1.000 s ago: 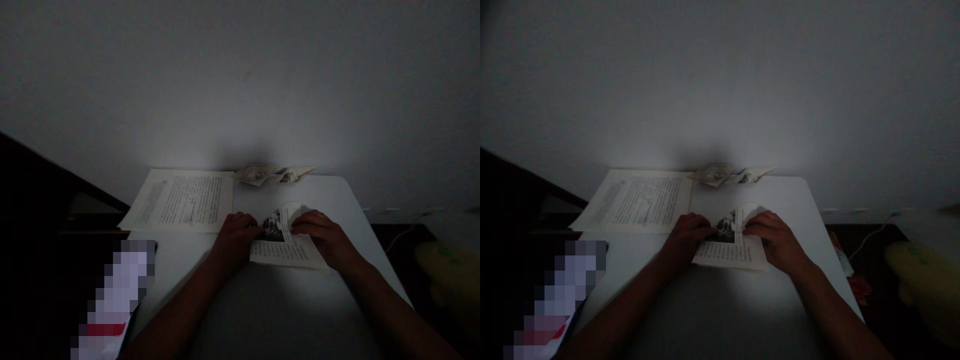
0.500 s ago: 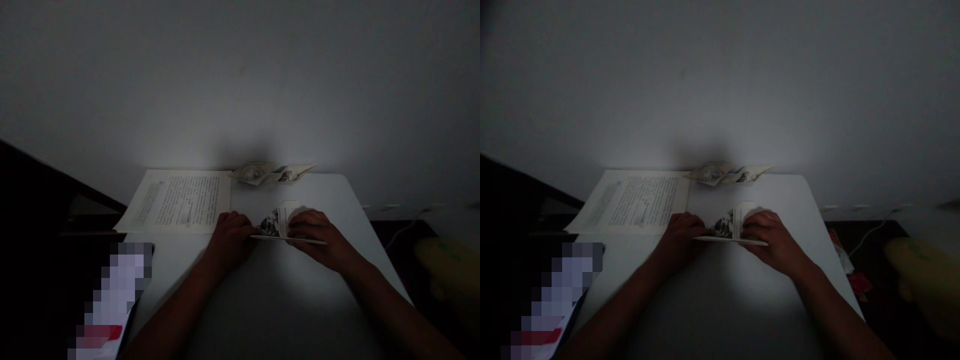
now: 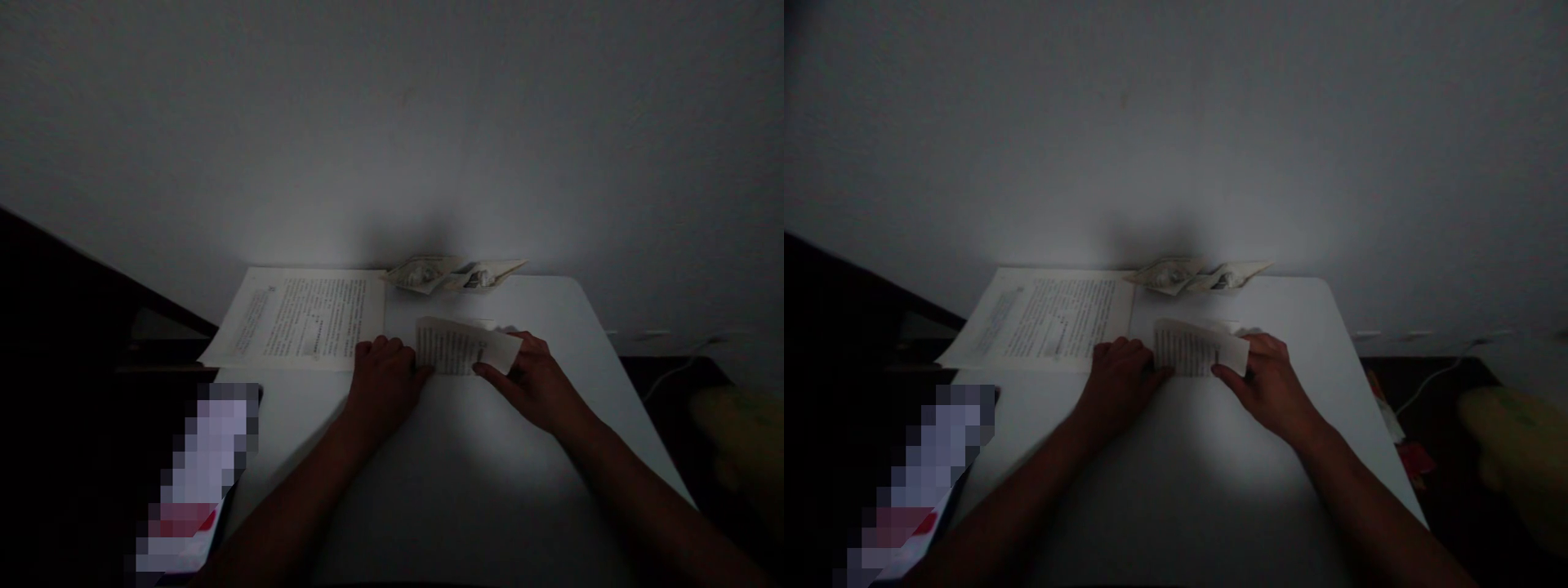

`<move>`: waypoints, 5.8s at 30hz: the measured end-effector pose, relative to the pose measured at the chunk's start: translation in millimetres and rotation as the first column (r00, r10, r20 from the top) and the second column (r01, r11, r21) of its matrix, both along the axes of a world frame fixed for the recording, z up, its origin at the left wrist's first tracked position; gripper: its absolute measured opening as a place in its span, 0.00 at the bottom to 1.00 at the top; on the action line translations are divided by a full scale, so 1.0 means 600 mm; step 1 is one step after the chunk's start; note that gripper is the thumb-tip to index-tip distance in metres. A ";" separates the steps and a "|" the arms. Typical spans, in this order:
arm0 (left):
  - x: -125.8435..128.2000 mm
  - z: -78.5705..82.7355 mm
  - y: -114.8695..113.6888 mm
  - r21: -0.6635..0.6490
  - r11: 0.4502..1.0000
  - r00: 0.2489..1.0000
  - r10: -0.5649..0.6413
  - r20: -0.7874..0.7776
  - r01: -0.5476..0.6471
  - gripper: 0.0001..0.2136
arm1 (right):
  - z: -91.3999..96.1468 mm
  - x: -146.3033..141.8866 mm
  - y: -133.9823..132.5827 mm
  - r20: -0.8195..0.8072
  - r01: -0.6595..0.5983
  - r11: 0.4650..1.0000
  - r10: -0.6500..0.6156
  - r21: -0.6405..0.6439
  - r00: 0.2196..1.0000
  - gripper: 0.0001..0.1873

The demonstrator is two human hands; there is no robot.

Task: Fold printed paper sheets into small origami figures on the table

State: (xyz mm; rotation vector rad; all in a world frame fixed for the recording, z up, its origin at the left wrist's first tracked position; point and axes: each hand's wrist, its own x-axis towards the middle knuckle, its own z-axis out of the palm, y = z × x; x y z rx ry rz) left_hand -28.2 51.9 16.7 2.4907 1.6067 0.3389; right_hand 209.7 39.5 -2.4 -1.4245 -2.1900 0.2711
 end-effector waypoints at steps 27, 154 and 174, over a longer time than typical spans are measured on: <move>0.008 0.006 0.004 -0.074 0.995 0.998 0.069 -0.010 -0.070 0.15 | -0.007 -0.015 -0.010 0.027 0.272 0.961 -0.271 -0.048 0.962 0.09; -0.009 0.000 0.005 0.053 0.988 0.981 0.137 0.136 -0.145 0.10 | 0.056 -0.098 0.044 0.020 0.158 0.814 -0.177 -0.559 0.984 0.09; -0.018 0.007 0.002 0.002 1.000 0.998 0.009 0.058 -0.009 0.08 | -0.002 -0.144 -0.067 0.148 -0.074 0.987 0.053 0.142 0.988 0.18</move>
